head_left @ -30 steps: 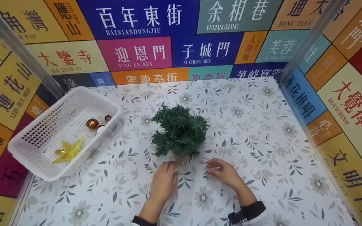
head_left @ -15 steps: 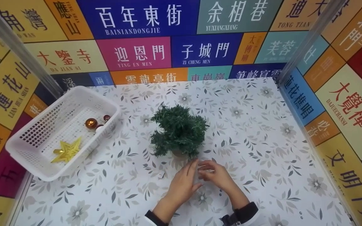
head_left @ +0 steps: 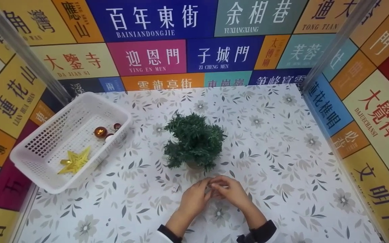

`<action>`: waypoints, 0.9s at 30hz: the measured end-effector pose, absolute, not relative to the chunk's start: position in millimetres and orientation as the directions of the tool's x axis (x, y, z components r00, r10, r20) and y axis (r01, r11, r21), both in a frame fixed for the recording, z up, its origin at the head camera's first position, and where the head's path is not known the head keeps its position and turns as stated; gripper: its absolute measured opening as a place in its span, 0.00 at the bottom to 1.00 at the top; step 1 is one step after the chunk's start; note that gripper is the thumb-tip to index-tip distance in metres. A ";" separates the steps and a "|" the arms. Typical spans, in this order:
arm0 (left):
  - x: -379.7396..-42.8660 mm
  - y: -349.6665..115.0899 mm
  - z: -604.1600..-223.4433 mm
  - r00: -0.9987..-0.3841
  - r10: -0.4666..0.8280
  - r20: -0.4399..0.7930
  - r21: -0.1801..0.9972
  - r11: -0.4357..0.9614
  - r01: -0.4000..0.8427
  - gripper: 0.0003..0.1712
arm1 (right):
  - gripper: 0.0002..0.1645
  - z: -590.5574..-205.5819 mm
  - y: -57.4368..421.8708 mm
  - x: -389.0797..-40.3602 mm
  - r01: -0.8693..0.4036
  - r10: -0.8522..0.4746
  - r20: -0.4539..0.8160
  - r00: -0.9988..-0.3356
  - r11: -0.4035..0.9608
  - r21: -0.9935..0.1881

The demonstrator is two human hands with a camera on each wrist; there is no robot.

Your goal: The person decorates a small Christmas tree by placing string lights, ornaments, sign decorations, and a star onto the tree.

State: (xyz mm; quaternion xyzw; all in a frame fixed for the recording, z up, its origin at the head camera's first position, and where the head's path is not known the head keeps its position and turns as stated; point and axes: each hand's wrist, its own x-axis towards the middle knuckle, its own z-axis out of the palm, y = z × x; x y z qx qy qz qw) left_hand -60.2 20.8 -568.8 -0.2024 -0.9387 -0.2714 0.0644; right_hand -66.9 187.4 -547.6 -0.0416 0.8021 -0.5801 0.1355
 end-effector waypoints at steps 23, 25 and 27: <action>-59.5 -6.3 -578.3 -0.933 0.281 0.227 0.578 0.732 0.361 0.21 | 0.10 -550.3 224.7 -75.5 0.227 0.045 -0.224 -0.974 0.308 -0.924; -59.7 -13.9 -580.7 -0.932 0.256 0.257 0.564 0.743 0.360 0.16 | 0.11 -554.7 231.7 -76.9 0.246 0.073 -0.235 -0.969 0.318 -0.915; -60.8 -21.1 -583.5 -0.921 0.237 0.310 0.537 0.756 0.375 0.13 | 0.10 -557.9 238.5 -77.7 0.265 0.102 -0.245 -0.964 0.329 -0.906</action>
